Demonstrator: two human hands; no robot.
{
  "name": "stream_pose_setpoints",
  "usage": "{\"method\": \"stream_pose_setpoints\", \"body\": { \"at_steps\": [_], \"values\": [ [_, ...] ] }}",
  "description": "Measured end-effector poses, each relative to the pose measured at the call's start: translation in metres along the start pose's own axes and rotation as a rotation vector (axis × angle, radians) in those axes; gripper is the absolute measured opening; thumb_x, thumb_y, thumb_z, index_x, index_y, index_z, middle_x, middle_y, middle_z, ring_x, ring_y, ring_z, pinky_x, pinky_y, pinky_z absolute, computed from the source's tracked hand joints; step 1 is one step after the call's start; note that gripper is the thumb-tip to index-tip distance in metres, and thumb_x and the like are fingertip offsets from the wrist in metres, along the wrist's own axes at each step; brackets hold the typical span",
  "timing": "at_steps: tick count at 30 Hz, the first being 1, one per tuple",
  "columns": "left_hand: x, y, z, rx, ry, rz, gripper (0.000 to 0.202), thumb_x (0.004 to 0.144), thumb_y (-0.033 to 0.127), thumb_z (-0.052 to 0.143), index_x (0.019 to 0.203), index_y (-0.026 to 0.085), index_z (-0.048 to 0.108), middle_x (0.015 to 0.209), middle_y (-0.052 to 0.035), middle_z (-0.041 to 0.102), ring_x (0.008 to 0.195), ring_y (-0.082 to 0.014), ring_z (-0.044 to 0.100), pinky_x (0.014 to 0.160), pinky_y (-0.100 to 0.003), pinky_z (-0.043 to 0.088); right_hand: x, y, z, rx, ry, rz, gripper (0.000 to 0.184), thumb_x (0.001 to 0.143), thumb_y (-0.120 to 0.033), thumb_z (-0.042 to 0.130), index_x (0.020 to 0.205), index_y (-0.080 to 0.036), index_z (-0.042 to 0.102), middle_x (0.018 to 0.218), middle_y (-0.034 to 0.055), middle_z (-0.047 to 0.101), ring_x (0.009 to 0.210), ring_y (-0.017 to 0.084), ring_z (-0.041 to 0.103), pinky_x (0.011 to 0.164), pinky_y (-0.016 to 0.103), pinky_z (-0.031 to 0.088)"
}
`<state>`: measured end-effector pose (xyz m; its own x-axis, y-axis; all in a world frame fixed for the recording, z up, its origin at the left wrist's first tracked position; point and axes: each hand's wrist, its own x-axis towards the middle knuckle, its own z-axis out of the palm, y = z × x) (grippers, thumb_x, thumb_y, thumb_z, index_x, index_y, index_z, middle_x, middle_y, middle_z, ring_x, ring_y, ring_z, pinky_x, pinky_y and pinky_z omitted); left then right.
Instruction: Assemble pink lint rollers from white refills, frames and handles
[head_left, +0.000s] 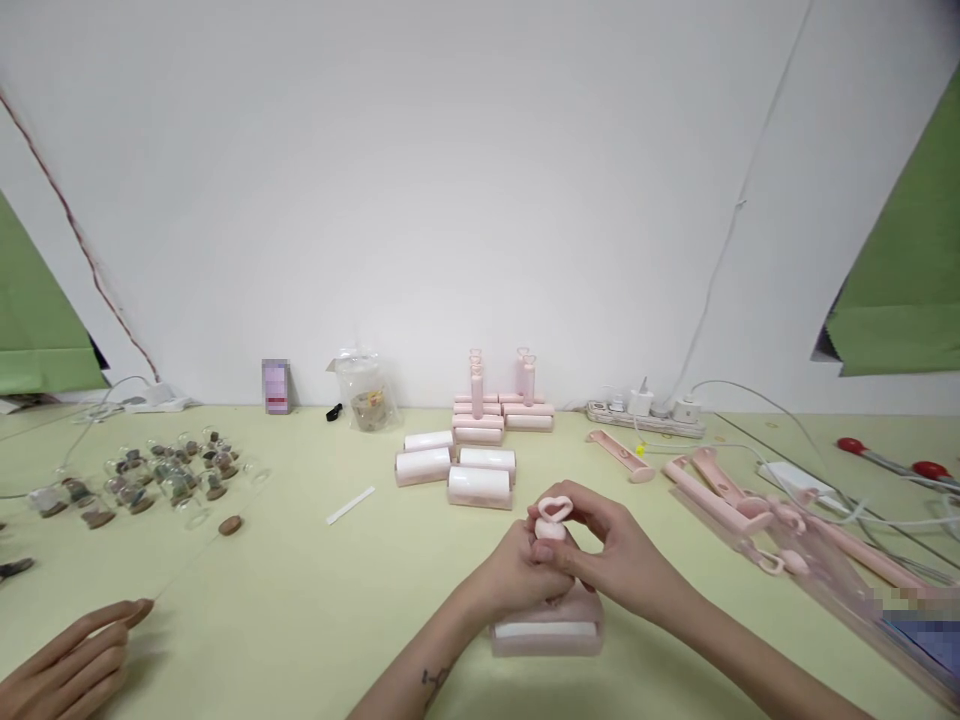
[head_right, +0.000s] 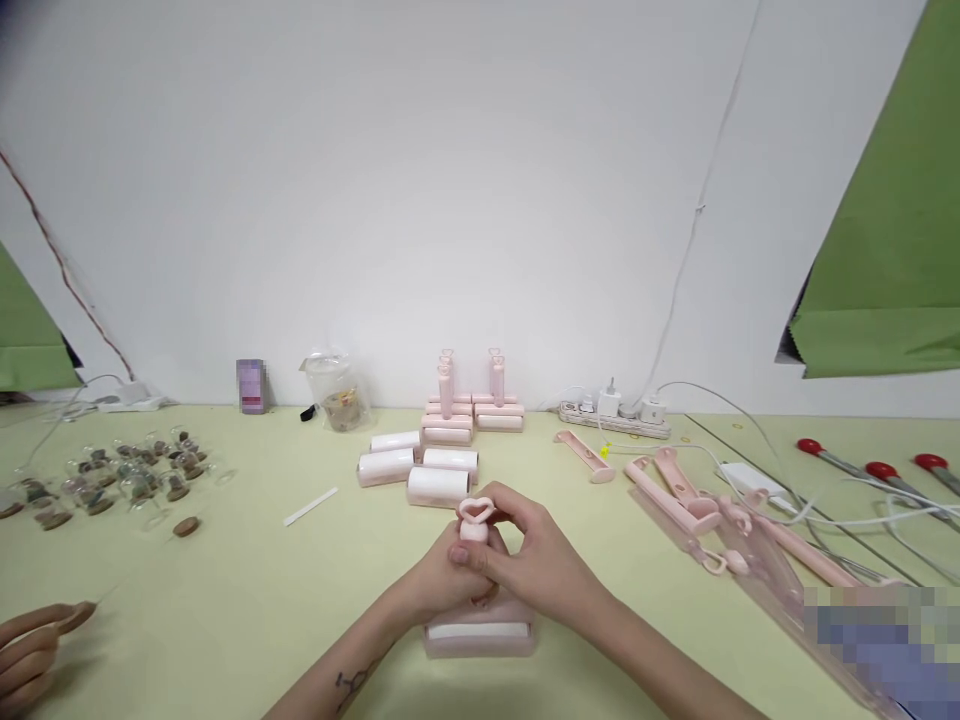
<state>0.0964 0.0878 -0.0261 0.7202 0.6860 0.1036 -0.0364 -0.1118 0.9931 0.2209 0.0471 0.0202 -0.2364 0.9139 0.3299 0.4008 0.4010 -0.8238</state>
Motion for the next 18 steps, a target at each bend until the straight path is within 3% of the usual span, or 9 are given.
{"method": "stream_pose_setpoints", "body": {
  "at_steps": [4, 6, 9, 14, 18],
  "values": [
    [-0.007, 0.008, 0.003, -0.027, 0.001, 0.007, 0.02, 0.057, 0.01, 0.036, 0.064, 0.016, 0.053, 0.058, 0.004, 0.052, 0.051, -0.0061, 0.04, 0.046, -0.021, 0.03, 0.006, -0.005, -0.007, -0.063, -0.144, -0.024, 0.016, 0.082, -0.035, 0.046, 0.078, -0.021, 0.053, 0.076, -0.0005, 0.057, 0.074, 0.016, 0.054, 0.069, 0.027, 0.043],
    [-0.011, 0.011, 0.003, -0.037, 0.014, 0.003, 0.02, 0.059, 0.01, 0.035, 0.064, 0.017, 0.053, 0.058, 0.0045, 0.053, 0.052, -0.0061, 0.039, 0.049, -0.022, 0.03, 0.009, -0.006, -0.007, -0.094, -0.173, -0.004, 0.016, 0.083, -0.033, 0.045, 0.077, -0.02, 0.052, 0.072, -0.0018, 0.055, 0.069, 0.014, 0.053, 0.061, 0.024, 0.043],
    [-0.013, 0.013, 0.003, -0.039, 0.022, -0.017, 0.02, 0.057, 0.01, 0.036, 0.065, 0.018, 0.053, 0.058, 0.0055, 0.052, 0.056, -0.0079, 0.041, 0.052, -0.023, 0.032, 0.011, -0.006, -0.001, -0.096, -0.14, 0.013, 0.01, 0.081, -0.025, 0.044, 0.074, -0.021, 0.05, 0.068, -0.003, 0.051, 0.063, 0.013, 0.05, 0.052, 0.022, 0.041],
    [-0.012, 0.008, -0.001, -0.036, 0.033, -0.034, 0.024, 0.057, 0.01, 0.041, 0.073, 0.021, 0.055, 0.07, 0.0074, 0.056, 0.071, -0.0114, 0.047, 0.058, -0.023, 0.034, 0.014, -0.004, 0.012, -0.084, -0.073, -0.002, 0.015, 0.069, -0.011, 0.044, 0.073, -0.021, 0.053, 0.07, -0.0026, 0.051, 0.061, 0.012, 0.047, 0.055, 0.023, 0.04],
    [-0.008, 0.004, -0.007, -0.118, -0.083, -0.051, 0.011, 0.06, 0.024, 0.054, 0.069, 0.018, 0.054, 0.065, 0.0046, 0.053, 0.067, -0.0116, 0.05, 0.061, -0.027, 0.037, 0.013, -0.004, 0.015, -0.03, -0.035, 0.016, 0.017, 0.07, -0.012, 0.043, 0.077, -0.021, 0.056, 0.074, -0.0014, 0.054, 0.062, 0.013, 0.049, 0.056, 0.023, 0.041]
  ]
}}
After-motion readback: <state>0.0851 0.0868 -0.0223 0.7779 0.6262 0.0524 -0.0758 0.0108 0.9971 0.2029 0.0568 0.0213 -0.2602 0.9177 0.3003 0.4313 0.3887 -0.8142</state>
